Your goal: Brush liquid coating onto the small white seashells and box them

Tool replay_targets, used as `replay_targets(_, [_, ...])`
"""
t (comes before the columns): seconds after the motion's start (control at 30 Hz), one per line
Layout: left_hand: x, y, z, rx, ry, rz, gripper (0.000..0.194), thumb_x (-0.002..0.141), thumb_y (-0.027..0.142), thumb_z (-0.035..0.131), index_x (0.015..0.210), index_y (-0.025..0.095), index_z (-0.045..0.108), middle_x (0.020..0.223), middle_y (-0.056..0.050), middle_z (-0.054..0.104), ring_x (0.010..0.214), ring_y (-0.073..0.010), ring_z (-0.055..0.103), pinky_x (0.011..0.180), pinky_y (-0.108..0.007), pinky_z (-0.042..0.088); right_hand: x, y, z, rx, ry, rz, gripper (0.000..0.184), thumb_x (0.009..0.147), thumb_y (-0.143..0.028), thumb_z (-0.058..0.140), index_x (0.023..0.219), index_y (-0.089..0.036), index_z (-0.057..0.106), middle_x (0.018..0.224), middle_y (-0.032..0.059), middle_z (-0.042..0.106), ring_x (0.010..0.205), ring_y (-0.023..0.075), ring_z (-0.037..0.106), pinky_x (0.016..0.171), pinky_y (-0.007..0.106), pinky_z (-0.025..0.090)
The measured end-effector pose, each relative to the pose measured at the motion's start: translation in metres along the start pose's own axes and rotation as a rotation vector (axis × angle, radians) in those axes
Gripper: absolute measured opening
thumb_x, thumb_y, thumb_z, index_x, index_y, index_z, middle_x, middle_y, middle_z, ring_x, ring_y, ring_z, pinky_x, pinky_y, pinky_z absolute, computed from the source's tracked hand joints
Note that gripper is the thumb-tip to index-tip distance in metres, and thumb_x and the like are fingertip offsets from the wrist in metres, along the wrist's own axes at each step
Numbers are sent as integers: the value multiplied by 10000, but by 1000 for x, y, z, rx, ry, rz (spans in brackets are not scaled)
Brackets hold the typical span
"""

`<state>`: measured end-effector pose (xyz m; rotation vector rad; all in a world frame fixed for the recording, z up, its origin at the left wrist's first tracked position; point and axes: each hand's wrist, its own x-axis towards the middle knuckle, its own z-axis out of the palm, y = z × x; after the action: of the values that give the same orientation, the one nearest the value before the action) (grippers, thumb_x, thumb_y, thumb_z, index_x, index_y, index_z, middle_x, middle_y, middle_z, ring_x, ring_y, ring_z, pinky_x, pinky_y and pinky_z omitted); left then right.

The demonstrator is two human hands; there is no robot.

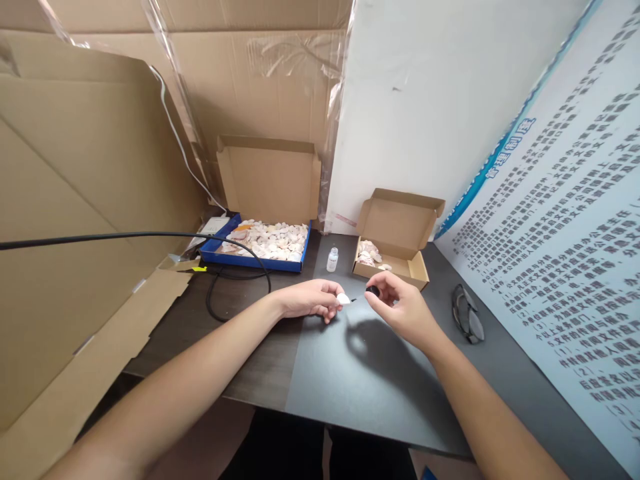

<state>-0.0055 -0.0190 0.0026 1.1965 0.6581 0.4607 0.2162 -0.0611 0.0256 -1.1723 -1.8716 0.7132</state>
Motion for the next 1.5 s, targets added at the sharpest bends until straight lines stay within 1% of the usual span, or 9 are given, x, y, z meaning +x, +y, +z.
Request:
replay_targets(0.13, [0,0,0,-1,1,-2,288,676,279,791,825,154,578,715,21,590,588,-81,546,599,-240,440,-1,-1,0,74,-21,-21,147,850,-341,606,889,-203,578,689,-19,470,604,130,435,565,263,389])
replay_targets(0.27, [1,0,0,-4,5,-10,289,678,290,796,817,154,582,703,21,587,586,-84,543,597,-243,437,-1,0,-1,-6,-26,-3,133,830,-318,632,865,-202,578,653,-30,461,580,125,427,550,260,374])
replay_targets(0.47, [0,0,0,-20,11,-14,290,673,286,810,831,144,613,723,11,604,594,-85,546,603,-242,437,-1,0,-2,96,-49,-32,151,843,-336,621,891,-201,573,685,-27,457,595,121,433,558,258,392])
replay_targets(0.6, [-1,1,0,-54,31,-8,271,685,282,806,832,127,640,702,3,592,589,-87,523,587,-244,415,-2,-1,-2,14,-15,-31,113,829,-283,629,849,-206,549,671,-30,460,572,116,432,548,262,381])
replay_targets(0.77, [-1,3,-2,-132,77,47,256,701,270,800,843,123,647,733,10,557,593,-65,444,584,-238,375,-3,-2,-1,34,-3,-77,131,820,-288,640,851,-215,535,690,-23,502,579,120,464,562,263,414])
replay_targets(0.93, [-1,3,-2,-159,89,46,252,699,265,797,832,117,643,714,21,536,581,-61,409,574,-243,336,-3,-1,1,29,22,-63,147,826,-308,640,837,-219,523,664,-29,485,562,118,444,537,262,390])
replay_targets(1.03, [0,3,-2,-162,94,43,252,698,263,796,834,119,641,715,23,535,581,-60,408,576,-245,329,-2,-1,1,92,20,-73,154,828,-314,640,853,-220,521,665,-28,494,574,122,456,562,268,409])
replay_targets(1.33, [0,2,-2,-154,95,52,257,701,263,794,831,119,626,698,30,521,583,-62,398,565,-241,322,-3,-2,1,77,1,-55,152,835,-309,637,856,-217,519,681,-29,481,581,119,441,568,267,395])
replay_targets(1.5, [0,2,-2,-132,95,48,259,692,250,795,848,119,635,712,25,534,586,-63,407,567,-242,331,-3,1,0,50,34,-38,128,832,-279,626,847,-216,516,656,-38,441,571,118,420,546,262,366])
